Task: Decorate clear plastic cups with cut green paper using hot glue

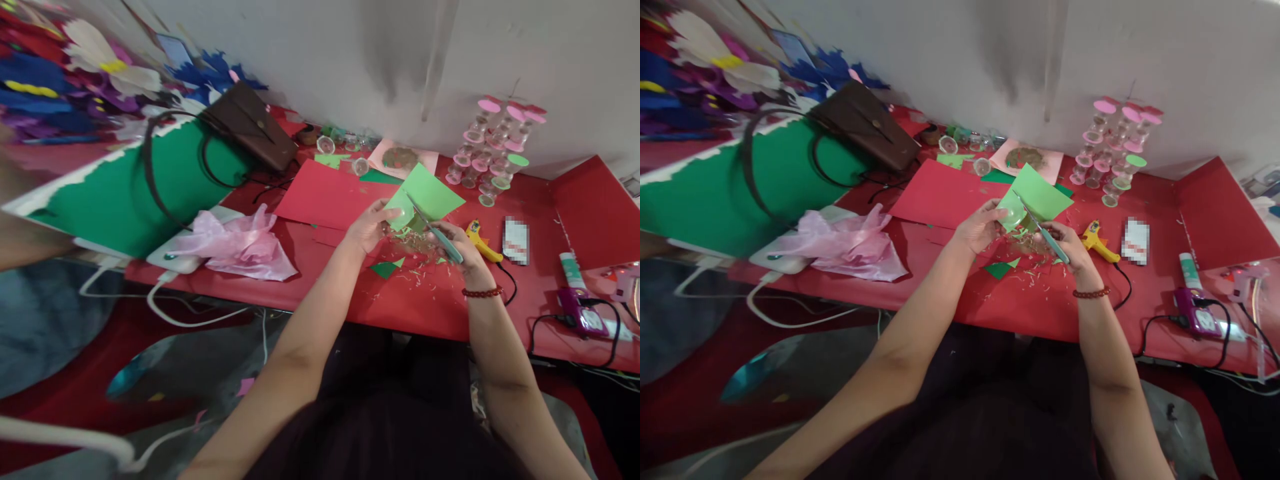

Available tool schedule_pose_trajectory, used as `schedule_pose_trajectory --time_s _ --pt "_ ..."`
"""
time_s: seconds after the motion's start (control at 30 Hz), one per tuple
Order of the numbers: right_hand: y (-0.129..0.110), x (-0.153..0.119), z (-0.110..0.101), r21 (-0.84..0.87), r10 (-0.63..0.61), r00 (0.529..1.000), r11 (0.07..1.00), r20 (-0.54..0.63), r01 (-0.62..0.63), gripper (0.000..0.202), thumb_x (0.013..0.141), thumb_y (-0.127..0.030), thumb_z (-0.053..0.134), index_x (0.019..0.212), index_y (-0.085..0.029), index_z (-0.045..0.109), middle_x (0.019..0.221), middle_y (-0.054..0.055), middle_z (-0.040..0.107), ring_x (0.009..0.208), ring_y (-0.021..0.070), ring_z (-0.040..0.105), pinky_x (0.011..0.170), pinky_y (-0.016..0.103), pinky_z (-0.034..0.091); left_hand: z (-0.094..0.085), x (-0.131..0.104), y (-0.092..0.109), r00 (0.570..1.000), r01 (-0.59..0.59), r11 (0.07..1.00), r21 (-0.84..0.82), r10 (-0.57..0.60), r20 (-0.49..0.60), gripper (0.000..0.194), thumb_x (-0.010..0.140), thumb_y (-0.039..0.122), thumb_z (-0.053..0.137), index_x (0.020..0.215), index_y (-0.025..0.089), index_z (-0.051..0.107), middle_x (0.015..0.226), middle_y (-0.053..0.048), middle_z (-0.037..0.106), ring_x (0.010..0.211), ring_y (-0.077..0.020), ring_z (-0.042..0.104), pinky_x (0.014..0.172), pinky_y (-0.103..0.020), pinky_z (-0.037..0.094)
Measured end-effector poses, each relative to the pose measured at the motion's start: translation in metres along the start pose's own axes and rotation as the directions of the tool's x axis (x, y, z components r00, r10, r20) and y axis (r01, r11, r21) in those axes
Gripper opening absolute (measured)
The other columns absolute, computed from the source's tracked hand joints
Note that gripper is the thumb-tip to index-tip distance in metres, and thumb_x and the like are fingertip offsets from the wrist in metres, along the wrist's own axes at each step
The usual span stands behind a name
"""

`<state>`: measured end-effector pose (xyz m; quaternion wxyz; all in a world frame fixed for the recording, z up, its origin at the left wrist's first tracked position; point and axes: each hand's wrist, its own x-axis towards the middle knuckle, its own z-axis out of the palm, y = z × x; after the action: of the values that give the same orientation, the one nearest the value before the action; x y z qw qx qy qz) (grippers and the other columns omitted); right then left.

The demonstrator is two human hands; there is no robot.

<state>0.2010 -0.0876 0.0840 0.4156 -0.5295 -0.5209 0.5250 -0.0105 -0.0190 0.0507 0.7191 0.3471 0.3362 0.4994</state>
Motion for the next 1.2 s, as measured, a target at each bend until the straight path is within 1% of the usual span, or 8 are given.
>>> schedule_pose_trajectory --time_s 0.17,0.3,0.4,0.53,0.63,0.83,1.03,1.2 --pt "-0.001 -0.001 -0.001 -0.055 -0.032 0.999 0.998 0.003 0.032 0.055 0.058 -0.054 0.091 0.094 -0.016 0.074 0.067 -0.004 0.056 0.056 0.0080 0.043 0.051 0.025 0.032 0.001 0.000 0.000 1.000 -0.014 1.000 0.013 0.014 -0.014 0.041 0.050 0.027 0.093 0.080 0.024 0.064 0.072 0.004 0.070 0.056 -0.0085 0.058 0.047 -0.024 0.034" --pt "0.001 0.002 -0.004 -0.076 -0.037 0.999 0.996 -0.004 0.037 0.056 0.054 -0.053 0.094 0.092 -0.016 0.077 0.063 -0.004 0.055 0.056 0.0083 0.044 0.049 0.024 0.033 -0.001 0.001 0.001 1.000 -0.017 0.999 0.034 0.018 -0.024 0.044 0.047 0.025 0.095 0.080 0.023 0.065 0.076 0.003 0.072 0.060 -0.0086 0.060 0.050 -0.023 0.034" --pt "0.003 0.003 -0.008 -0.082 -0.015 1.000 0.996 0.000 0.015 0.058 0.050 -0.051 0.096 0.093 -0.016 0.080 0.065 -0.002 0.060 0.056 0.0081 0.044 0.047 0.023 0.033 -0.004 0.001 0.003 1.000 -0.014 0.998 0.062 0.013 0.009 0.042 0.049 0.026 0.095 0.079 0.023 0.066 0.075 0.003 0.071 0.059 -0.0092 0.058 0.050 -0.024 0.034" --pt "0.005 0.004 -0.011 -0.101 0.009 1.000 0.995 0.013 -0.007 0.055 0.053 -0.048 0.095 0.096 -0.016 0.083 0.077 0.003 0.071 0.057 0.0089 0.048 0.047 0.024 0.034 -0.007 0.001 0.006 0.999 -0.026 0.996 0.087 0.023 0.042 0.039 0.051 0.027 0.094 0.078 0.022 0.067 0.073 0.002 0.070 0.059 -0.0089 0.057 0.053 -0.024 0.036" --pt "0.004 0.004 -0.010 -0.092 -0.010 1.000 0.996 0.012 0.011 0.055 0.054 -0.046 0.094 0.099 -0.016 0.084 0.077 0.003 0.072 0.058 0.0098 0.049 0.047 0.024 0.034 -0.010 0.001 0.007 0.998 -0.035 0.994 0.101 0.030 0.049 0.037 0.050 0.028 0.094 0.077 0.022 0.068 0.073 0.002 0.069 0.060 -0.0089 0.058 0.054 -0.024 0.037" --pt "0.005 0.005 -0.007 -0.098 -0.025 1.000 0.995 -0.006 0.025 0.054 0.053 -0.047 0.094 0.096 -0.017 0.082 0.073 0.001 0.070 0.062 0.0122 0.055 0.051 0.025 0.040 -0.013 0.001 0.007 0.989 -0.017 0.984 0.176 -0.009 0.144 0.035 0.052 0.031 0.093 0.077 0.018 0.072 0.071 0.000 0.069 0.058 -0.0092 0.055 0.057 -0.025 0.039" --pt "0.022 0.017 -0.003 -0.150 -0.039 0.999 0.988 -0.030 0.034 0.057 0.052 -0.050 0.094 0.097 -0.017 0.083 0.071 0.000 0.069 0.065 0.0148 0.058 0.056 0.027 0.044 -0.015 0.006 0.004 0.996 0.000 0.987 0.161 -0.015 0.089 0.037 0.052 0.031 0.093 0.082 0.019 0.074 0.079 -0.004 0.075 0.062 -0.0129 0.060 0.059 -0.027 0.041" --pt "0.040 0.033 0.001 -0.232 -0.080 0.979 0.972 -0.186 0.036 0.062 0.057 -0.066 0.087 0.094 -0.016 0.079 0.064 -0.002 0.062 0.056 0.0117 0.048 0.052 0.026 0.036 -0.018 0.012 0.000 0.998 -0.032 0.994 0.102 0.038 -0.052 0.044 0.050 0.034 0.094 0.085 0.021 0.071 0.081 -0.001 0.076 0.068 -0.0141 0.064 0.062 -0.026 0.045"
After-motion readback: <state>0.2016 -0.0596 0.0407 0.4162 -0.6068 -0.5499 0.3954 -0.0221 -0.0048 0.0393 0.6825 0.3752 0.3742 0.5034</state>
